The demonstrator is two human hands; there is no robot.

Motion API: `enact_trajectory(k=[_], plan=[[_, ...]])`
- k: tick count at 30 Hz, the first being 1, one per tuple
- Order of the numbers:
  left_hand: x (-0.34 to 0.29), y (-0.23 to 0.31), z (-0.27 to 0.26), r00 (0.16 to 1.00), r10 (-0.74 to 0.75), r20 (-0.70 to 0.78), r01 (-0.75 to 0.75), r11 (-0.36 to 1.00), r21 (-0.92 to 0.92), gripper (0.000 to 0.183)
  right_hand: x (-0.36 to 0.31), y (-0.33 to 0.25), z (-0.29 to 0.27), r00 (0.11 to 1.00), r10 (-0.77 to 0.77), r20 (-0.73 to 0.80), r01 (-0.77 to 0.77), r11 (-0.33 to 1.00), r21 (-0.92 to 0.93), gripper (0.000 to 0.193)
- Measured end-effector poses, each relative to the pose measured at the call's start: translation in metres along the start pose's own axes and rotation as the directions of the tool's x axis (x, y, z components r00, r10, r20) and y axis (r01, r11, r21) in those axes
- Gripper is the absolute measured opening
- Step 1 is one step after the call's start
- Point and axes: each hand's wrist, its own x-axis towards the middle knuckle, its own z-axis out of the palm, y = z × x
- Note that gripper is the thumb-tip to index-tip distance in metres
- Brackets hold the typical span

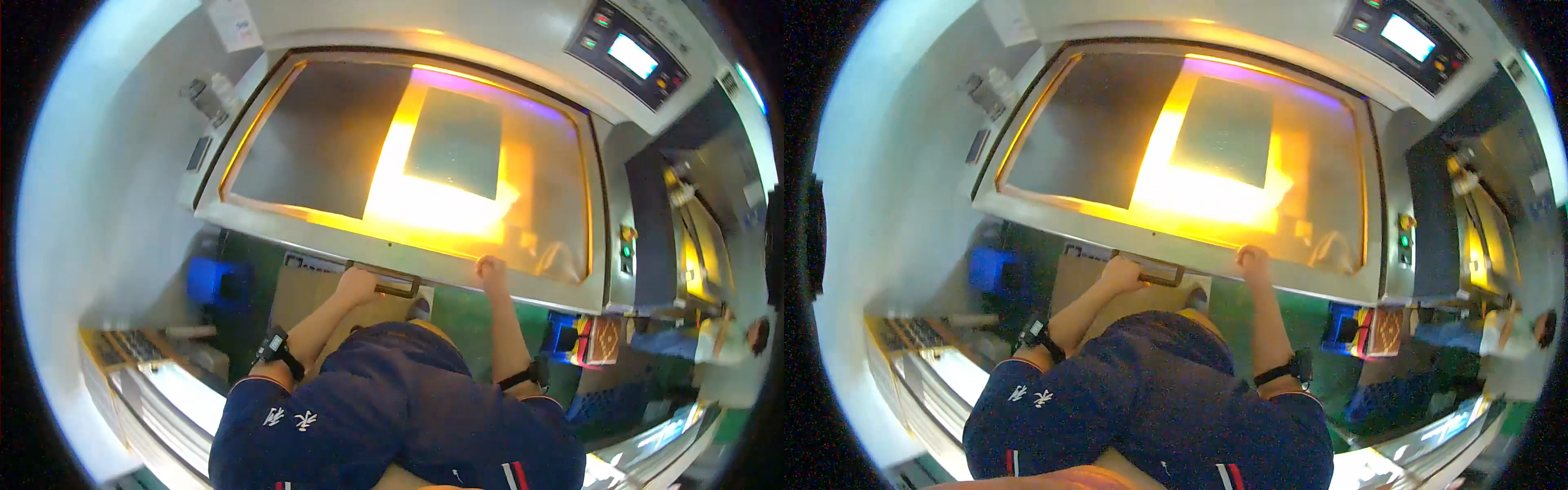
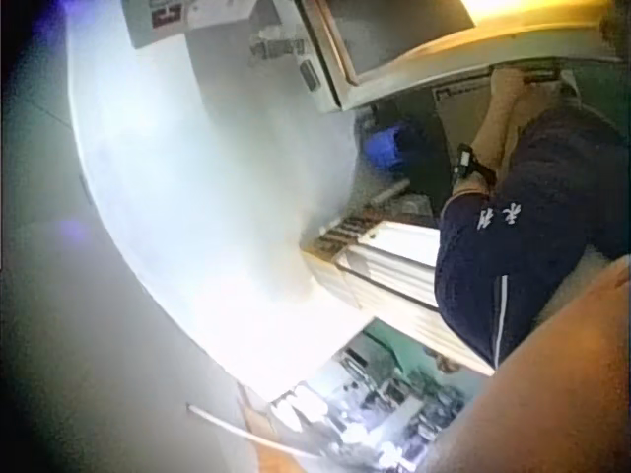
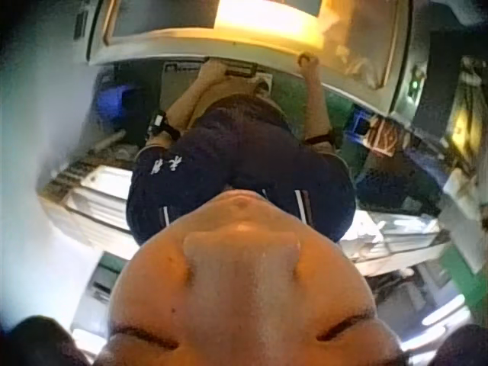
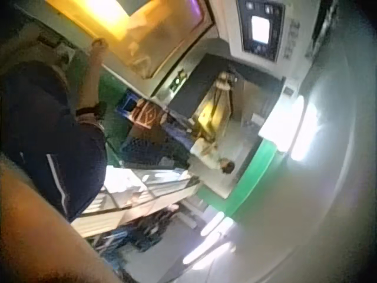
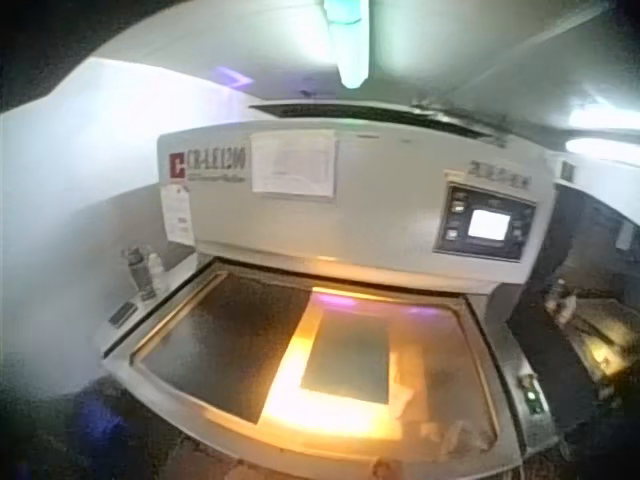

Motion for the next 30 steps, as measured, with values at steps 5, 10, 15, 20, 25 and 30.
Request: enact_trajectory(k=[5,10,15,20,25,30], plan=[[0.005,-0.004,0.016,0.993,-0.032,-0.116,0.027,0.999,-0.045,0.046,0.12,-0.018,-0.009,0.997,-0.046,0.064,0.02,0.934,0.358,0.022],[0.005,0.016,-0.005,0.992,-0.13,-0.003,0.129,0.989,-0.067,0.025,0.212,-0.078,0.013,0.994,-0.076,-0.074,0.106,0.768,0.631,0.021],[-0.002,0.022,-0.011,0.978,-0.208,0.008,0.207,0.968,-0.145,0.024,0.266,-0.074,0.045,0.944,-0.328,-0.041,0.328,0.914,0.241,0.02],[-0.037,0.026,0.002,0.93,-0.162,-0.329,0.002,0.899,-0.438,0.039,0.253,0.037,0.081,0.834,-0.543,0.099,0.537,0.756,-0.375,0.017],[-0.114,0.006,0.086,0.469,-0.821,-0.326,0.471,0.545,-0.693,0.057,0.217,0.016,0.085,0.893,-0.412,0.181,0.45,0.84,-0.303,0.018],[-0.139,-0.059,0.156,0.4,-0.909,0.12,0.77,0.262,-0.581,0.078,0.161,0.021,0.063,0.919,-0.258,0.298,0.35,0.881,-0.317,0.017]])
